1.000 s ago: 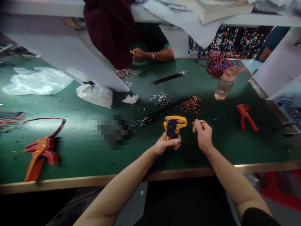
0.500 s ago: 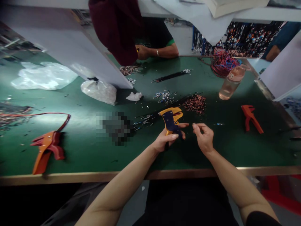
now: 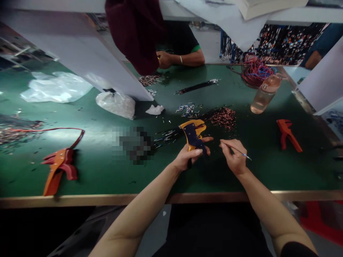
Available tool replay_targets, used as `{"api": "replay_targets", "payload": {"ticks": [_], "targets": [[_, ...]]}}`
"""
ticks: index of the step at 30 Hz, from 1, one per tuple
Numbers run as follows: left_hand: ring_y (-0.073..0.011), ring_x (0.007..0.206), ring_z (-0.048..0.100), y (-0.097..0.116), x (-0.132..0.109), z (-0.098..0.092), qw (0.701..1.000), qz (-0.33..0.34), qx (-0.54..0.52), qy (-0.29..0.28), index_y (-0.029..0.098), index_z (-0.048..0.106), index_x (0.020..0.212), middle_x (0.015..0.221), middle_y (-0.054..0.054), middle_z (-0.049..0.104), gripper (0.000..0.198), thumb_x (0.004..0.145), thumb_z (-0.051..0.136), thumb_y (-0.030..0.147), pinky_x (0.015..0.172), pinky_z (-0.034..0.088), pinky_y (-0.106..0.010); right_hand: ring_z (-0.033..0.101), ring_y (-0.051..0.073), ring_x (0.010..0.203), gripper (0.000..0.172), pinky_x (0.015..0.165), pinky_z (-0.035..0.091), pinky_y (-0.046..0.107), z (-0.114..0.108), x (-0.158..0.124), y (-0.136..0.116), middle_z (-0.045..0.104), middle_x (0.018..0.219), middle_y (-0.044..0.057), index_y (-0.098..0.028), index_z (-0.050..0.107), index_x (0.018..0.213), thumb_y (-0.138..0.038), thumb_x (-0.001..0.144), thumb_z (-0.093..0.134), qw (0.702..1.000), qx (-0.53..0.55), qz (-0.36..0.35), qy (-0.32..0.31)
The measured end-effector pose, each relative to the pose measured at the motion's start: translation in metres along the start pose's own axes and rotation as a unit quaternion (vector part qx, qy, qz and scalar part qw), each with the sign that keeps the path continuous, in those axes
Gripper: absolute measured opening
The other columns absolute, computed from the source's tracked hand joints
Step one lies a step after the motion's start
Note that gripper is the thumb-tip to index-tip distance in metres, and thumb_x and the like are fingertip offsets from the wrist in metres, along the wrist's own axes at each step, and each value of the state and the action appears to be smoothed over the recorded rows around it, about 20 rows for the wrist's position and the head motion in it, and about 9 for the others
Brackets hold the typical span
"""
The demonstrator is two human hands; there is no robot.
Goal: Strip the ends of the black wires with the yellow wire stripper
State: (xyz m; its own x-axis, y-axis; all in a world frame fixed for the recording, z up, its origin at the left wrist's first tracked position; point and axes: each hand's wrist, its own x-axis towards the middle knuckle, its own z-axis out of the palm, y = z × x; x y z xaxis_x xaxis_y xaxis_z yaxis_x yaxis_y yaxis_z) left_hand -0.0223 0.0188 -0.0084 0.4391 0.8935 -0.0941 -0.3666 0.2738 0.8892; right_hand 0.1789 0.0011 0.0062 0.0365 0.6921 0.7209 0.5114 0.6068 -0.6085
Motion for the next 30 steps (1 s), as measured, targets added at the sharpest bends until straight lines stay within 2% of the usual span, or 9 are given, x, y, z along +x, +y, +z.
{"api": "replay_targets", "payload": {"ticks": [5,9,30], "targets": [[-0.0181,0.078,0.065,-0.001,-0.002,0.006,1.0,-0.015,0.021,-0.016,0.013,0.075,0.108,0.092,-0.009,0.075,0.058,0.06,0.09,0.041,0.08,0.05,-0.032,0.072,0.018,0.064,0.014,0.063,0.054,0.035,0.0,-0.001,-0.008,0.079,0.076,0.003,-0.024,0.074,0.095,-0.016,0.094,0.061,0.996,-0.038,-0.084,-0.009],[-0.0186,0.08,0.065,-0.002,-0.002,0.007,0.999,-0.023,0.037,-0.013,0.012,0.074,0.108,0.083,-0.006,0.073,0.058,0.061,0.09,0.042,0.081,0.05,-0.032,0.071,0.016,0.062,0.014,0.063,0.052,0.033,0.002,-0.002,-0.011,0.078,0.074,0.001,-0.025,0.073,0.096,-0.015,0.094,0.063,0.992,-0.04,-0.121,-0.026],[-0.0154,0.072,0.063,-0.003,-0.001,0.01,0.999,-0.006,0.026,0.025,0.013,0.072,0.094,0.074,-0.002,0.068,0.047,0.062,0.09,0.043,0.077,0.05,-0.031,0.071,0.015,0.065,0.02,0.067,0.047,0.033,0.001,0.0,-0.016,0.08,0.081,0.001,-0.024,0.069,0.105,-0.009,0.092,0.063,0.985,-0.031,-0.164,-0.051]]}}
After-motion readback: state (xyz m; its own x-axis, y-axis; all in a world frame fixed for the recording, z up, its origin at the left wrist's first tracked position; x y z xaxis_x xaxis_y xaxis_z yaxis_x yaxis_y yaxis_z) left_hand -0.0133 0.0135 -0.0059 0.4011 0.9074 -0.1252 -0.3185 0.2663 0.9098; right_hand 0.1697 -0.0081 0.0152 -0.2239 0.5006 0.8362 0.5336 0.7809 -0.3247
